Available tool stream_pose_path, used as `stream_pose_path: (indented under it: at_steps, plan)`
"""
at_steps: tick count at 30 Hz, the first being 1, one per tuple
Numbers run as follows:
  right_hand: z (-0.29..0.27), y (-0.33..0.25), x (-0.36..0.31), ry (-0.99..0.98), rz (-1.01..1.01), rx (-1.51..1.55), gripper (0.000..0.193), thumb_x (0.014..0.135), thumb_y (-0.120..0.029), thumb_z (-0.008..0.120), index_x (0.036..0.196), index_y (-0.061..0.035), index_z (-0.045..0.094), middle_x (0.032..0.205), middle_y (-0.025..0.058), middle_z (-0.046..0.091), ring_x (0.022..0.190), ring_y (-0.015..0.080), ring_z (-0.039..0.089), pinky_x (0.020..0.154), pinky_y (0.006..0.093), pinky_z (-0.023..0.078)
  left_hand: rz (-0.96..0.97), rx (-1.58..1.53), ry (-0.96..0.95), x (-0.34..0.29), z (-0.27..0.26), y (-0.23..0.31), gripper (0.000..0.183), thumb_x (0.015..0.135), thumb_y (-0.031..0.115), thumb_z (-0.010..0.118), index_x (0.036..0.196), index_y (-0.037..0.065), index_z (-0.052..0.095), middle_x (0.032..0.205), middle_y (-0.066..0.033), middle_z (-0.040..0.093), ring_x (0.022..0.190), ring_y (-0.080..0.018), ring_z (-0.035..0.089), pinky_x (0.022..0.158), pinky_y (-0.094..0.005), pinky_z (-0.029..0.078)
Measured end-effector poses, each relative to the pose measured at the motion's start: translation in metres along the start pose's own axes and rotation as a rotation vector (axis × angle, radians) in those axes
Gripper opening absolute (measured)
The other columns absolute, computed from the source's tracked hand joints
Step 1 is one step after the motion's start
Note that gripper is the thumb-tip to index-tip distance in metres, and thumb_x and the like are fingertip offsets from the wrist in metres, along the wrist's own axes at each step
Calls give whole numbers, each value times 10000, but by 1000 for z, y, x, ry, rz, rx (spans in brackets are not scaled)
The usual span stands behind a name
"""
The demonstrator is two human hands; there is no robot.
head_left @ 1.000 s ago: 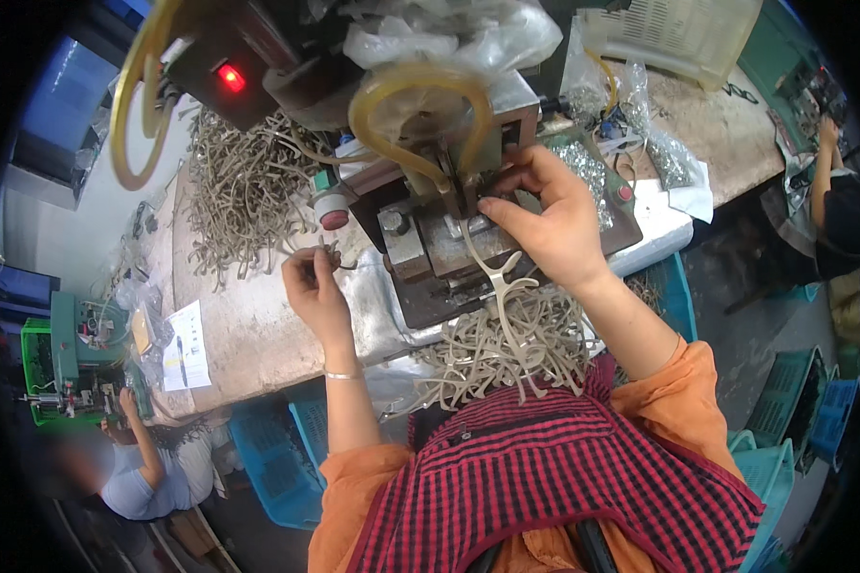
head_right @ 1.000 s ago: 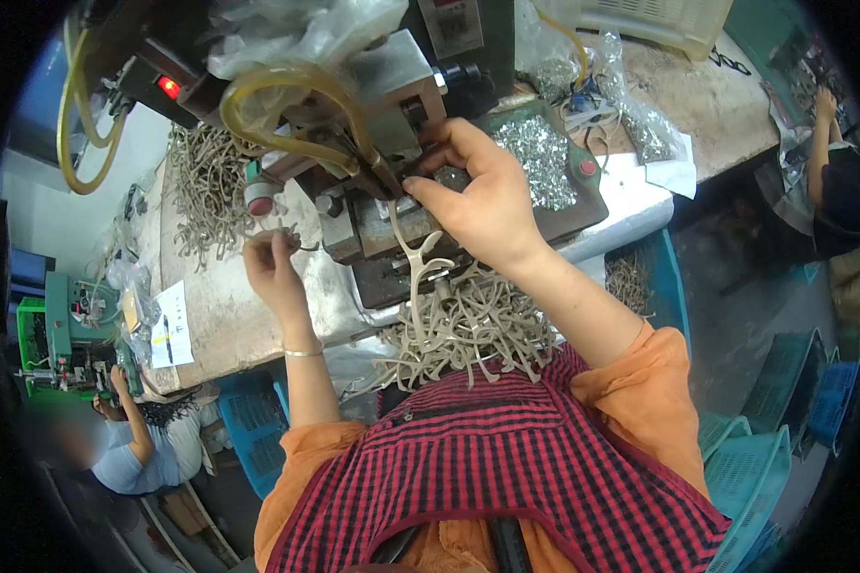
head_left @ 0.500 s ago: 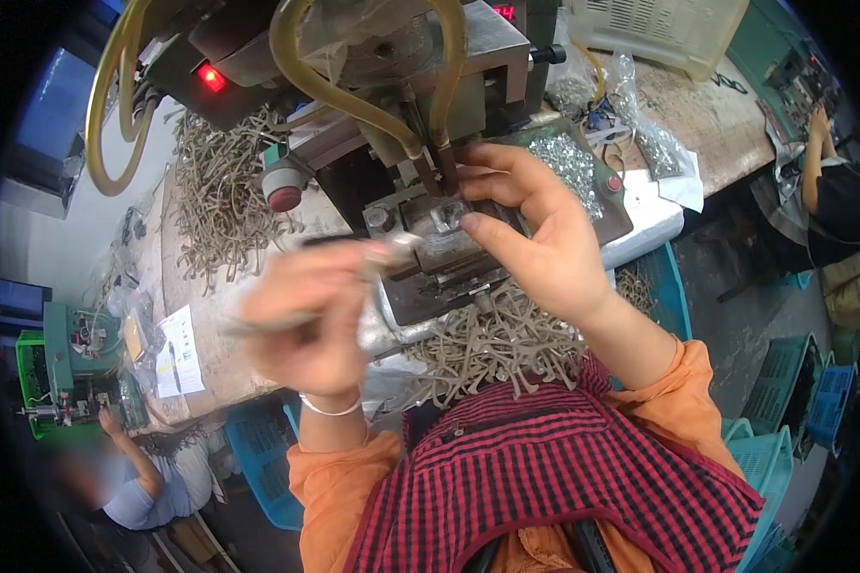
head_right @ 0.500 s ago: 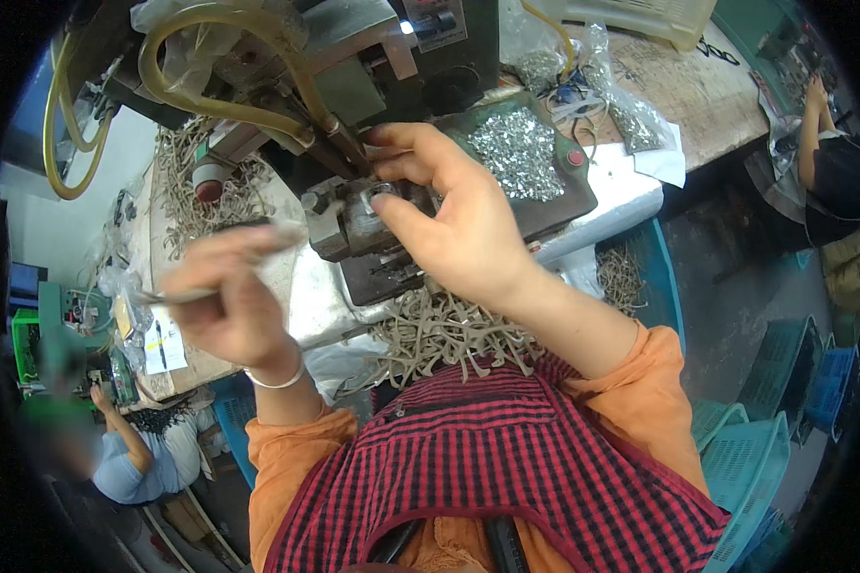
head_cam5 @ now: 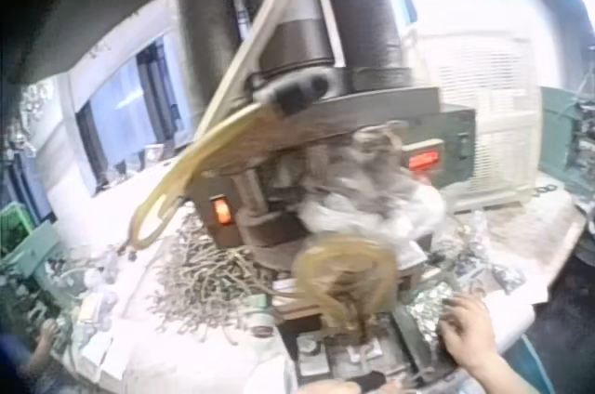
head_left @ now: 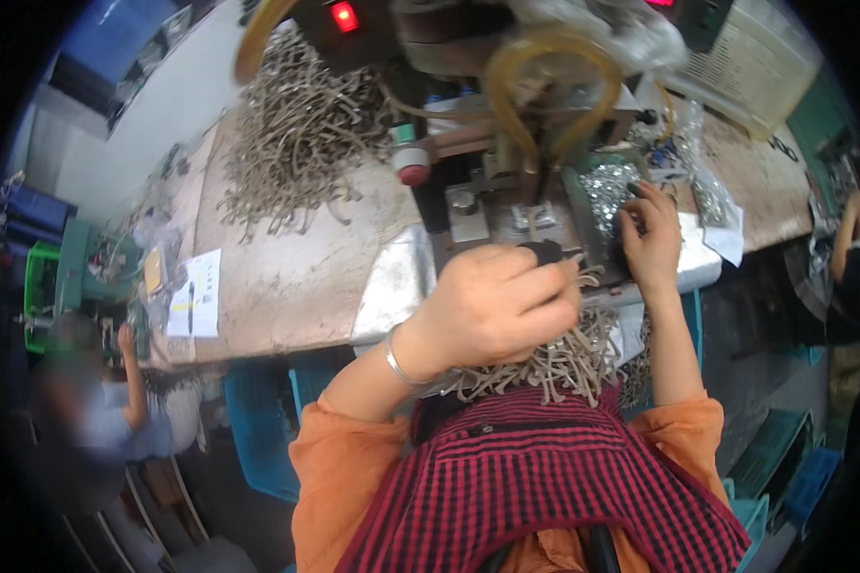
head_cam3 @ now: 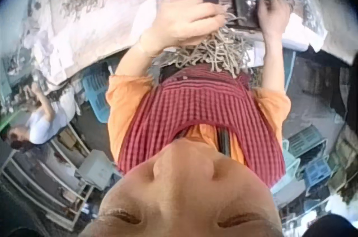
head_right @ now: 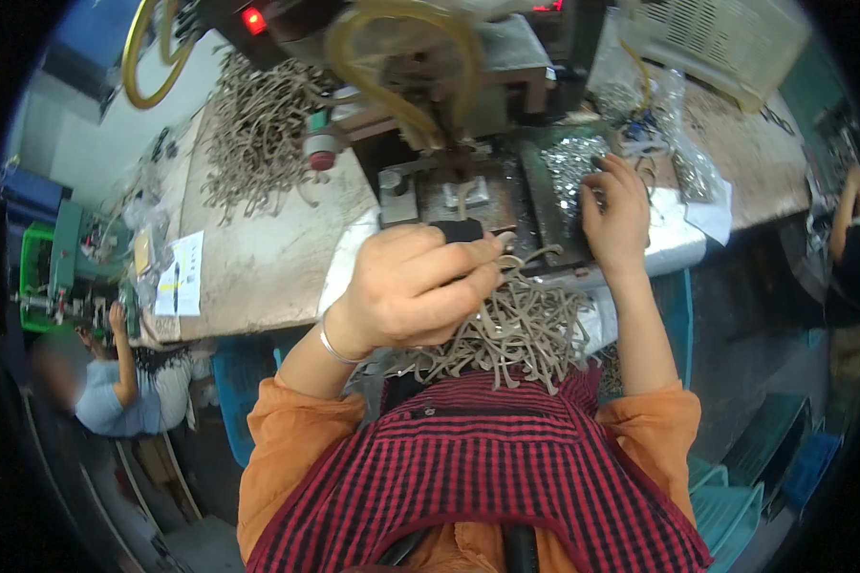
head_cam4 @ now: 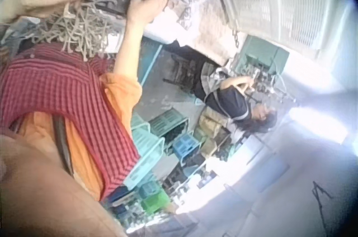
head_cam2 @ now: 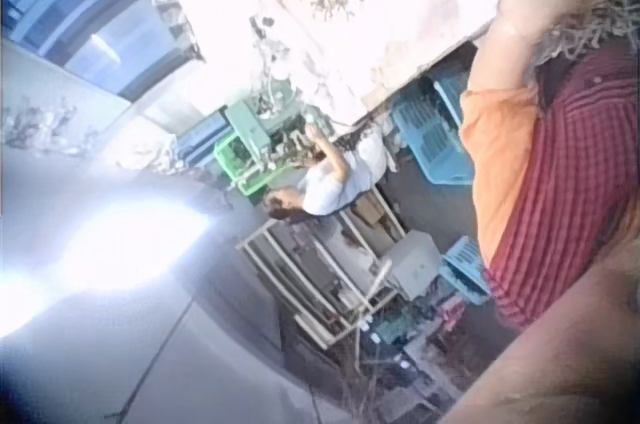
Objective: The person repeatedly picks up small metal pins and wire segments, inserts them into a press machine, and removes the assembled units. The person also gathers and repositions loose wire segments on the worktable to maintain a steady supply for the machine.
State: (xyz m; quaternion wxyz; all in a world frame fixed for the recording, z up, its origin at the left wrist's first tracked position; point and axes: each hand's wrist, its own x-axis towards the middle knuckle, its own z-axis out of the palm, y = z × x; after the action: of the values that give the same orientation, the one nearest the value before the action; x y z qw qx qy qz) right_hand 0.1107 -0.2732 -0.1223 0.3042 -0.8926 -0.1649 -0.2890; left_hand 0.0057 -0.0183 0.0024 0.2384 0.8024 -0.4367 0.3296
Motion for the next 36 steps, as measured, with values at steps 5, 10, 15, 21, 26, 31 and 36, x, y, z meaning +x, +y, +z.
stream_pose_path:
  at_steps: [5,10,15,21,26,31,36]
  plan:
    - [4,-16,6,-24,319,229,110,910,-88,696,994,-17,699,979,125,731,923,257,700,847,357,529,-54,4,87,-18,6,6,204,747,71,771,945,71,719,1086,-87,742,679,-158,638,537,-264,485]
    - [0,0,-11,32,376,382,154,927,-43,695,1076,-3,706,959,64,728,880,121,659,806,266,520,-333,138,272,-61,0,10,286,852,59,743,1134,26,701,1202,-137,712,1129,-302,684,981,-415,522]
    - [-8,-7,-5,-14,410,415,163,917,-58,711,1070,-2,715,956,84,742,891,153,689,835,290,527,-1081,424,656,-166,-71,-101,168,857,46,706,1022,47,739,1188,-140,694,1091,-324,641,1018,-411,467]
    - [-1,-19,8,43,206,283,115,858,-70,720,960,-17,732,958,153,731,893,349,688,811,401,520,-840,943,-245,-233,-69,-185,140,758,39,714,847,121,785,1427,-79,588,1253,-332,539,1051,-430,439]
    - [-29,-11,-15,92,147,40,110,830,-45,719,940,-34,715,914,132,696,902,343,652,808,421,508,-820,782,-160,-257,-58,-183,162,799,2,706,916,87,780,1434,-56,604,1245,-345,579,1004,-429,475]
    - [-42,-26,-14,87,181,187,158,839,15,701,996,-4,711,978,122,704,937,261,673,840,328,514,-879,521,225,-227,-30,-149,147,933,23,653,1062,36,724,1156,-110,732,954,-260,702,828,-352,549]
    - [-32,-94,35,-115,41,641,145,863,-5,705,1006,23,707,973,86,712,971,185,663,873,301,501,-1044,-96,654,-173,-6,-116,73,1017,36,581,1063,-16,604,1002,-94,679,860,-146,670,764,-291,560]
